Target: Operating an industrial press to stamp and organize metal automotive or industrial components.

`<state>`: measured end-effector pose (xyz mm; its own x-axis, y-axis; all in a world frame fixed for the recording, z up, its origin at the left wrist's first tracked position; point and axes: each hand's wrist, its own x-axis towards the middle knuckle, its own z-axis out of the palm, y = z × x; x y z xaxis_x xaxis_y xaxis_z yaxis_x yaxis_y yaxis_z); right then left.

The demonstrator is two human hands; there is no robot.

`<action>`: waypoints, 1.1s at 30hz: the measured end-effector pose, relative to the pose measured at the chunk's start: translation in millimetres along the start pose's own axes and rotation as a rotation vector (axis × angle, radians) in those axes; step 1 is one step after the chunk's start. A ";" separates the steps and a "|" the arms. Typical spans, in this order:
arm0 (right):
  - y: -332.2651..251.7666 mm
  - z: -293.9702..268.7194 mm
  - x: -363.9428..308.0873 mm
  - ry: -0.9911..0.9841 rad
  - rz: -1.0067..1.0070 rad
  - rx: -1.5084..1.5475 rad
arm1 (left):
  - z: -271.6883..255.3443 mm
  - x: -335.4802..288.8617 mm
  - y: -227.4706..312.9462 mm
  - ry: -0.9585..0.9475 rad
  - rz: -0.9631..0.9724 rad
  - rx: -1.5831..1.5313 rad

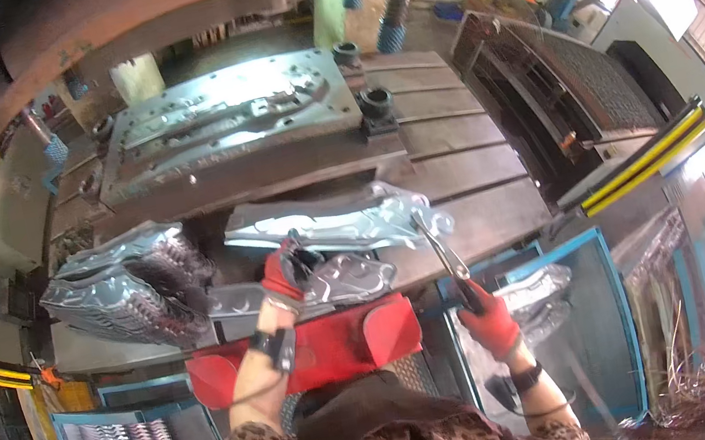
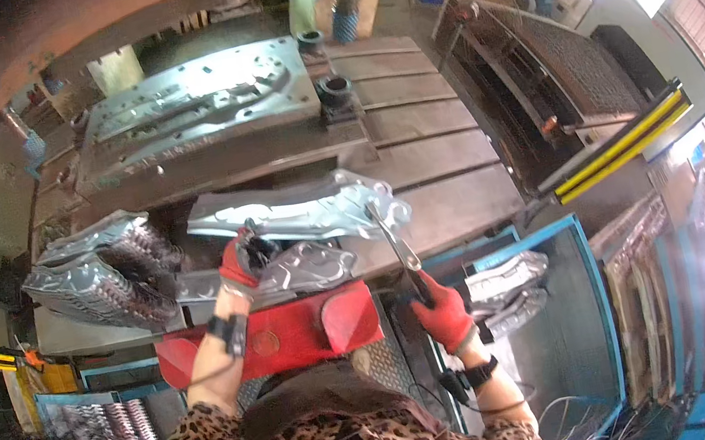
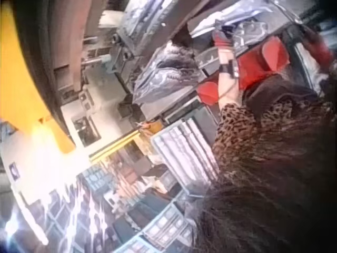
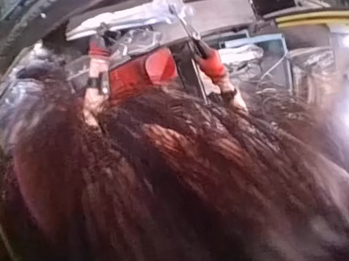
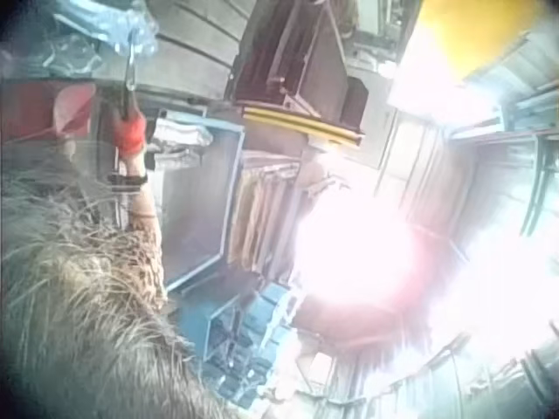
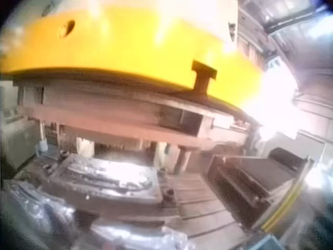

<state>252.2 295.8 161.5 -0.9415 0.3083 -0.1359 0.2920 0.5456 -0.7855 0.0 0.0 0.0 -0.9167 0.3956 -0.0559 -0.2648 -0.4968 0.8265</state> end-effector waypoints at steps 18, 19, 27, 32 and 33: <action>-194.2 136.9 270.2 0.104 -0.417 -0.056 | -66.3 111.1 236.7 -0.011 0.102 -0.489; -203.5 140.4 278.0 0.102 -0.395 -0.103 | -66.0 114.0 237.8 -0.043 0.117 -0.488; -248.8 134.2 309.9 0.057 -0.355 -0.217 | -72.4 136.3 244.3 0.149 0.254 -0.239; -267.3 130.9 310.8 0.016 -0.329 -0.418 | -60.0 108.1 218.4 0.299 0.306 -0.262; -268.6 132.4 308.1 0.039 -0.334 -0.499 | -52.4 95.1 208.1 0.305 0.293 -0.260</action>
<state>-138.6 141.1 250.7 -0.9918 0.0807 0.0994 0.0341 0.9149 -0.4023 -157.9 -106.2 137.3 -0.9993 -0.0145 -0.0355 -0.0128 -0.7449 0.6671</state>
